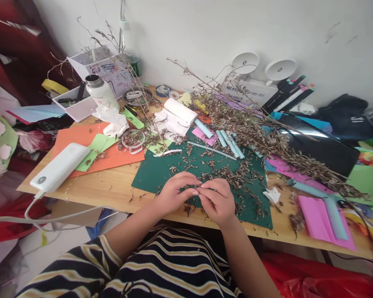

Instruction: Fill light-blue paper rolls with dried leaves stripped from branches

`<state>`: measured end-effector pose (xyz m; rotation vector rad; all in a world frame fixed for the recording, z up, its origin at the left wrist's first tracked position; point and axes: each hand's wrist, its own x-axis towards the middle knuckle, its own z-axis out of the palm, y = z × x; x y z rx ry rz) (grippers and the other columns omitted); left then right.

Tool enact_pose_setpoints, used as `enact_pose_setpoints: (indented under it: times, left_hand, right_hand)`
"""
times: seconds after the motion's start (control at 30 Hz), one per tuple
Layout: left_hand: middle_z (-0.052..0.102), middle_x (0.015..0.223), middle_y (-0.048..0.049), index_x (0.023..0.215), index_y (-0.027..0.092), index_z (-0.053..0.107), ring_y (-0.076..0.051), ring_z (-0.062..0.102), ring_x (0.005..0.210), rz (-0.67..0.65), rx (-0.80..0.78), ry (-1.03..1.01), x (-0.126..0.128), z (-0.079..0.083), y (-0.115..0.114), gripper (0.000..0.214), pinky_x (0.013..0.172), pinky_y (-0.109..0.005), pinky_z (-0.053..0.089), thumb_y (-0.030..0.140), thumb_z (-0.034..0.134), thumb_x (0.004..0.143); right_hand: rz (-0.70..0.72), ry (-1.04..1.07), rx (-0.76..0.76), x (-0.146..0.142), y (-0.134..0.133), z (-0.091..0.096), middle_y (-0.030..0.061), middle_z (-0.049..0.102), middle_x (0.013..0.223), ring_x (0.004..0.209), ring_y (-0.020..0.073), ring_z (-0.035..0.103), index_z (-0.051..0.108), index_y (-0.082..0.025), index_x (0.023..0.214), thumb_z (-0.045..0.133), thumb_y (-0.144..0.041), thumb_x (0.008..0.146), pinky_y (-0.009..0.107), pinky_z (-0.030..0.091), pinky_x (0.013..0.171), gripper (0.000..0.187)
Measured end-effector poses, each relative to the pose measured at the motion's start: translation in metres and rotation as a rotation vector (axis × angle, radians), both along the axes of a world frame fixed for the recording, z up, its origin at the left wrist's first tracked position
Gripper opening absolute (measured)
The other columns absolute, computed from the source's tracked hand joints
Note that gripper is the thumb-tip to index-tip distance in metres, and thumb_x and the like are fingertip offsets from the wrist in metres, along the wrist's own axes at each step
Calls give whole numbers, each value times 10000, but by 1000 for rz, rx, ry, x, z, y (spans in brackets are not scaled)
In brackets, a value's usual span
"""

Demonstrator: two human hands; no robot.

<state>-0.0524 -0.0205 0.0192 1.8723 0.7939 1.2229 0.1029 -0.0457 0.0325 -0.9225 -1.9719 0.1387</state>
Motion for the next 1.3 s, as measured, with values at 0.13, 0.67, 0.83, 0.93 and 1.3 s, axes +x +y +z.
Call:
enact_pose_setpoints:
  times: [0.13,0.67,0.83,0.93,1.3]
  left_hand:
    - [582,774,-47,781,151,611,-104,561,735,42,143,-15,1,3,1,140,678,-220,474,269,536,777]
    - [547,930,-60,953,160,506,-127,527,857,-479,-780,-270,0,15,9,244,710,-243,433,205,554,719]
    - [552,794,-20,945,151,493,-111,513,734,-541,-899,-214,0,21,10,255,663,-239,397,175,505,692]
    - [498,720,8,789,145,502,-103,452,674,-411,-829,-110,3,23,4,141,620,-229,357,156,449,659]
    - [433,598,27,707,163,432,-95,407,585,-178,-567,-188,14,7,-10,69,603,-240,341,172,366,725]
  right_hand:
    - [-18,84,-32,-1,-1,0,24,599,766,717,145,524,498,-219,889,537,-45,702,320,468,636,259]
    - [40,245,-139,-12,-8,-9,4,536,736,687,151,494,419,-272,893,449,-58,712,349,440,639,282]
    - [-29,588,-397,-20,-11,-20,41,393,1012,911,160,443,320,-303,971,490,-185,716,341,432,714,328]
    - [14,599,-592,-21,-10,-24,58,328,1161,1033,171,401,284,-311,1024,500,-246,721,351,415,780,378]
    - [0,576,-658,12,-6,-16,47,521,982,739,139,492,436,-264,999,464,-350,788,299,442,637,229]
